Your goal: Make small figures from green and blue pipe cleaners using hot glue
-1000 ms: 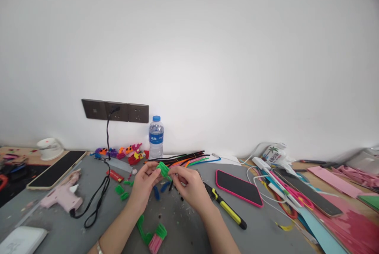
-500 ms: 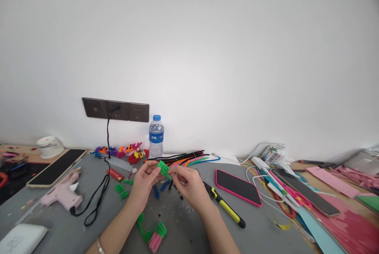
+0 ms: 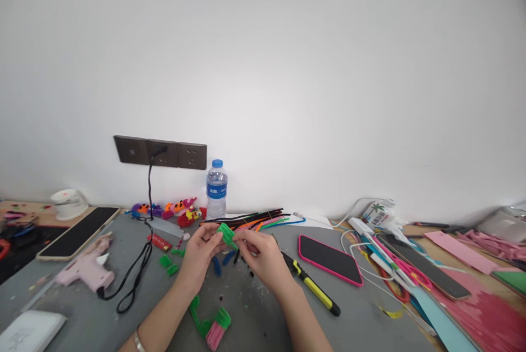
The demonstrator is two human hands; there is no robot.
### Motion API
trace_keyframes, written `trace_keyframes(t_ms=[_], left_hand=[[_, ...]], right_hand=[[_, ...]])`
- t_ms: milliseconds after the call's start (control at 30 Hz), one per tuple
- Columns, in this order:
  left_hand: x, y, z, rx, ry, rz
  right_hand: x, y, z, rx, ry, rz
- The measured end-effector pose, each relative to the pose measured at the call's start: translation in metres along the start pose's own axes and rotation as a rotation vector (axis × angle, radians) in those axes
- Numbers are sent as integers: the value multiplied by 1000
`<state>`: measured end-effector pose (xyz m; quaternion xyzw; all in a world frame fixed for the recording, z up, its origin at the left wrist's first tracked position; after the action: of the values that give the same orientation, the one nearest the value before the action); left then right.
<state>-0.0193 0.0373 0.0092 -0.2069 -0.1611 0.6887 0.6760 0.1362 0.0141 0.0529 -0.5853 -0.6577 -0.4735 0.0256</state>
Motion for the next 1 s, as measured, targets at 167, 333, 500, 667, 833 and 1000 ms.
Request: trace_keyframes(t_ms=[167,333,500,667,833,1000], left_hand=[[0,1,0,4,2,2],[1,1,-1,-11,3,-12],[0,1,-2,-13,13,-23],[0,0,0,-15,21,-19],[2,1,-2,-20,28,-23],[3,3,-4,-16,27,-30]], right_hand=[[-1,-1,1,-11,-9,-7],[-2,-2,2,-9,-9,-9],[-1,-2,3,-8,-7,-7],[-2,-1,3,-10,-8,-11],[-2,-2,2,-13,-7,-10],[-2,-2,4,-24,-11,-13]])
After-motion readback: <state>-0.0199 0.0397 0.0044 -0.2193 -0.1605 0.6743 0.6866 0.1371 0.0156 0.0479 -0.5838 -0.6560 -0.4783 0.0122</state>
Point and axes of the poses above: each hand's wrist, its own x-axis towards the middle knuckle, its own y-axis out of the back of the hand, z = x × y, the point moved 3 cm from there along x, towards the middle knuckle, and after that the axes turned 2 degrees about y, right-handed, at the moved point
